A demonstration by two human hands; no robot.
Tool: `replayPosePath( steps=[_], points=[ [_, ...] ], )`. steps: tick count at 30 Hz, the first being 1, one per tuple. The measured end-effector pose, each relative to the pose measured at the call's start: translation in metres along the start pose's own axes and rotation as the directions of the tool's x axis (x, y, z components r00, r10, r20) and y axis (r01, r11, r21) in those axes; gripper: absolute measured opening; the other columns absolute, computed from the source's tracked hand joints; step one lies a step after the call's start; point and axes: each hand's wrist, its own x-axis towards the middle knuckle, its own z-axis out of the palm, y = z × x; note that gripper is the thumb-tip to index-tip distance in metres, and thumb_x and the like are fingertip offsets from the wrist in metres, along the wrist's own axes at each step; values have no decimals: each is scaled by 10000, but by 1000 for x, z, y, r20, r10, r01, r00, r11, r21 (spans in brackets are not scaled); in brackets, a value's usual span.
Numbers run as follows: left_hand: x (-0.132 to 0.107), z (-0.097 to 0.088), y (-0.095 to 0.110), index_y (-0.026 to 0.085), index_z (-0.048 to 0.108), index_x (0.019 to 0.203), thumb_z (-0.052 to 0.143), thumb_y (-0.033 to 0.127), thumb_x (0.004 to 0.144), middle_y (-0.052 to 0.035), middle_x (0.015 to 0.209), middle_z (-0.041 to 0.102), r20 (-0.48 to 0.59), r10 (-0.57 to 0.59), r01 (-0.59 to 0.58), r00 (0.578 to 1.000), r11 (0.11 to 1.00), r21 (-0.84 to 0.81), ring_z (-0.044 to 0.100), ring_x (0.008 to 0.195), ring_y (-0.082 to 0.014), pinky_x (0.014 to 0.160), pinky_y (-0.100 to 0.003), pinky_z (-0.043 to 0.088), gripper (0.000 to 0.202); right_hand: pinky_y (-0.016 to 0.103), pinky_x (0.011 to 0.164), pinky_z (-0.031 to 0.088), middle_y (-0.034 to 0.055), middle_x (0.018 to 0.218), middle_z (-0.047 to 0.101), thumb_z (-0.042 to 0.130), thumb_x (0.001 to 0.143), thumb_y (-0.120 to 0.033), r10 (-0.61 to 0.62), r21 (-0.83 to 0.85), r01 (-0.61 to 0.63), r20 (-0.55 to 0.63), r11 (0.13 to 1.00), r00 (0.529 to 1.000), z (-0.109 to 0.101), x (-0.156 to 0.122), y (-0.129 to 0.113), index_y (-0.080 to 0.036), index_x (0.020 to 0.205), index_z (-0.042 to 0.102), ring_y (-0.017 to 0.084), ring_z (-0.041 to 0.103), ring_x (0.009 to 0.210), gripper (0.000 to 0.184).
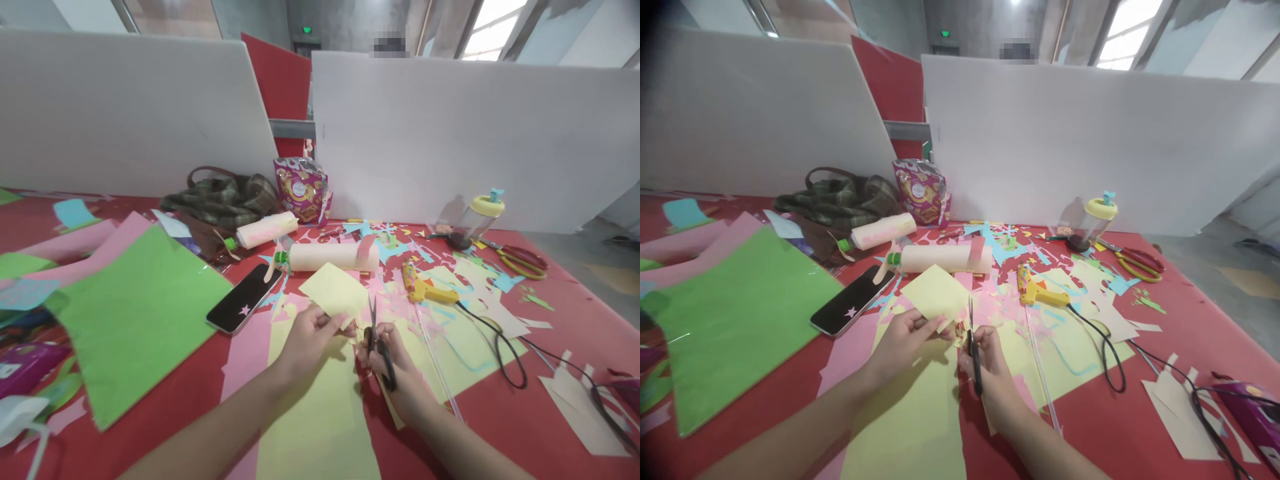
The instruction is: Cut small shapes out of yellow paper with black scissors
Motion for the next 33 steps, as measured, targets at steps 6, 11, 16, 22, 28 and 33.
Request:
replayPosePath(
  steps=[6, 11, 16, 22, 28, 33],
  points=[
    [17, -2, 22, 122, 510, 799, 545, 340, 694, -54, 664, 620, -9, 54, -55, 998, 998, -22, 606, 677, -198, 544, -286, 493, 245, 237, 586, 377, -23, 749, 457, 606, 657, -328, 22, 37, -26, 103, 999, 994, 0, -1, -1, -262, 781, 385, 124, 468, 664, 263],
    [23, -2, 26, 121, 540, 816, 565, 295, 679, -39, 623, 619, 50, 109, -109, 993, 994, 1, 600, 607, -173, 574, -286, 482, 223, 265, 627, 372, -14, 758, 438, 599, 598, -496, 7, 11, -9, 162, 1000, 987, -2, -2, -1, -268, 808, 413, 138, 441, 670, 361],
    [22, 0, 23, 124, 566, 752, 570, 267, 670, -26, 586, 619, 154, 94, -106, 984, 992, 67, 588, 559, -149, 592, -261, 465, 165, 255, 630, 368, -8, 769, 440, 585, 592, -526, 29, -26, -25, 162, 999, 986, -2, -2, -3, -267, 813, 432, 138, 430, 659, 373],
    [22, 2, 11, 126, 553, 770, 532, 278, 698, -34, 633, 614, 142, 78, -92, 987, 991, 98, 586, 576, -152, 560, -248, 452, 169, 239, 591, 363, -15, 785, 419, 577, 605, -524, 52, 18, -55, 160, 998, 986, -4, -1, 2, -278, 830, 426, 122, 425, 619, 366],
    [20, 3, 8, 127, 530, 761, 504, 297, 721, -34, 624, 604, 127, 94, -111, 987, 985, 135, 582, 569, -153, 568, -258, 448, 177, 230, 561, 348, -20, 765, 411, 547, 639, -520, 39, 8, -41, 160, 999, 986, -4, 1, 4, -283, 831, 418, 112, 407, 593, 331],
    [19, 4, 4, 130, 511, 749, 507, 315, 719, -40, 629, 604, 108, 92, -108, 990, 983, 150, 591, 592, -165, 567, -258, 445, 188, 230, 564, 342, -21, 744, 412, 550, 637, -520, 36, 17, -39, 151, 999, 988, -2, 0, 1, -276, 826, 414, 115, 405, 595, 338]
  ],
)
